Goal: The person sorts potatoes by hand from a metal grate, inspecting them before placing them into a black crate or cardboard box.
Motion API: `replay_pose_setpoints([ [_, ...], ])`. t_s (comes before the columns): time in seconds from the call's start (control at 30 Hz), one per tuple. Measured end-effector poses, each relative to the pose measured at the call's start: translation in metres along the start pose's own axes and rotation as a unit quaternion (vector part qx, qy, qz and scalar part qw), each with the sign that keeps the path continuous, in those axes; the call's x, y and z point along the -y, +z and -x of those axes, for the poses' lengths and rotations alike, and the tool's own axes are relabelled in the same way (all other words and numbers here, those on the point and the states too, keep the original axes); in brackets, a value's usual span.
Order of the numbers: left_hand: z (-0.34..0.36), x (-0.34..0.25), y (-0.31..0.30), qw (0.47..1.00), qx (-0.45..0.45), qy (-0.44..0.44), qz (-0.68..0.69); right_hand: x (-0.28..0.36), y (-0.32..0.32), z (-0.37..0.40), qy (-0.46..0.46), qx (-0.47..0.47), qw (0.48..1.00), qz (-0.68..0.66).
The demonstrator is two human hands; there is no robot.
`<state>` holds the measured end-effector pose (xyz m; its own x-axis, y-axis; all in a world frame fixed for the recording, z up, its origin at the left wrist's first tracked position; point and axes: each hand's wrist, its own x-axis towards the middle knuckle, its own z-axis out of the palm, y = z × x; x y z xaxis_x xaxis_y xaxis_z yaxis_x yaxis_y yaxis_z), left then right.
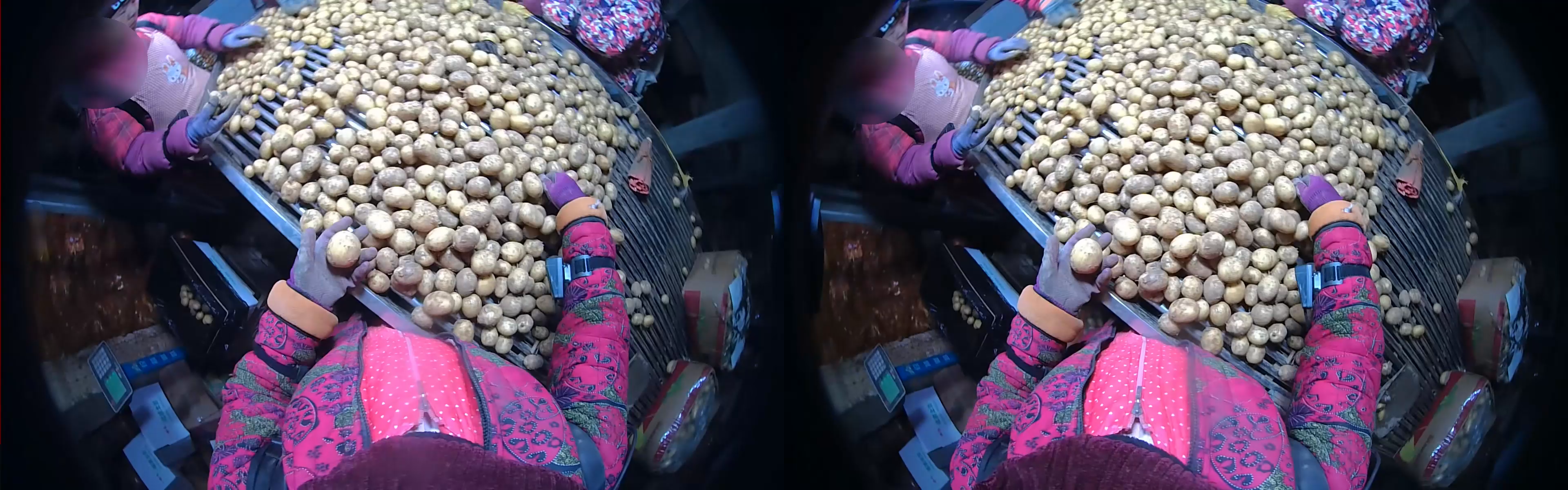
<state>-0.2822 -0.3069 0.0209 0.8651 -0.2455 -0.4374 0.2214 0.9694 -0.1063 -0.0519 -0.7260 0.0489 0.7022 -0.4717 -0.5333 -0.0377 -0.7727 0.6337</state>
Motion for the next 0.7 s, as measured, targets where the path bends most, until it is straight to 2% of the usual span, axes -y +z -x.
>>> replay_pose_setpoints([
  [0.07,0.007,-0.002,-0.001,0.984,0.006,-0.035,0.173,0.010,-0.003,-0.005,-0.055,-0.023,0.998,-0.016],
  [0.13,0.013,0.000,0.000,0.996,0.003,0.005,-0.092,0.014,-0.002,-0.003,-0.083,-0.046,0.995,-0.027],
  [0.17,0.015,0.002,0.000,0.975,0.004,0.026,-0.220,0.013,-0.004,0.004,-0.087,-0.056,0.994,-0.027],
  [0.2,0.020,0.004,-0.006,0.959,-0.022,0.051,-0.279,0.011,-0.003,0.011,-0.088,-0.064,0.994,-0.024],
  [0.23,0.020,0.004,-0.006,0.949,-0.069,0.047,-0.304,0.008,-0.005,0.021,-0.091,-0.073,0.993,-0.021],
  [0.3,0.024,0.005,-0.010,0.951,-0.045,0.041,-0.304,0.003,-0.010,0.046,-0.094,-0.103,0.990,-0.038],
  [0.33,0.023,0.006,-0.012,0.956,-0.033,0.035,-0.289,0.005,-0.011,0.064,-0.051,-0.139,0.984,-0.095],
  [0.37,0.023,0.008,-0.013,0.955,-0.017,0.041,-0.293,0.013,-0.009,0.038,-0.258,-0.182,0.899,-0.305],
  [0.4,0.025,0.008,-0.013,0.952,-0.030,0.046,-0.301,0.026,-0.001,-0.001,-0.439,-0.217,0.726,-0.483],
  [0.43,0.026,0.010,-0.011,0.949,-0.041,0.053,-0.308,0.044,0.009,-0.013,-0.467,-0.164,0.653,-0.573],
  [0.47,0.026,0.012,-0.005,0.953,-0.049,0.042,-0.295,0.046,0.004,0.023,-0.465,-0.196,0.631,-0.590],
  [0.5,0.023,0.015,-0.004,0.955,-0.044,0.039,-0.292,0.056,0.005,0.042,-0.455,-0.030,0.559,-0.692],
  [0.53,0.021,0.015,-0.002,0.948,-0.044,0.020,-0.315,0.046,-0.011,0.090,-0.419,0.073,0.589,-0.688],
  [0.57,0.021,0.014,0.000,0.940,-0.046,0.004,-0.337,0.068,0.000,0.089,-0.489,0.146,0.504,-0.697],
  [0.63,0.015,0.027,0.012,0.943,0.011,-0.005,-0.334,0.078,-0.004,0.161,-0.457,0.227,0.435,-0.742],
  [0.7,0.014,0.037,0.032,0.891,-0.018,0.002,-0.453,0.093,-0.003,0.196,-0.421,0.291,0.450,-0.732],
])
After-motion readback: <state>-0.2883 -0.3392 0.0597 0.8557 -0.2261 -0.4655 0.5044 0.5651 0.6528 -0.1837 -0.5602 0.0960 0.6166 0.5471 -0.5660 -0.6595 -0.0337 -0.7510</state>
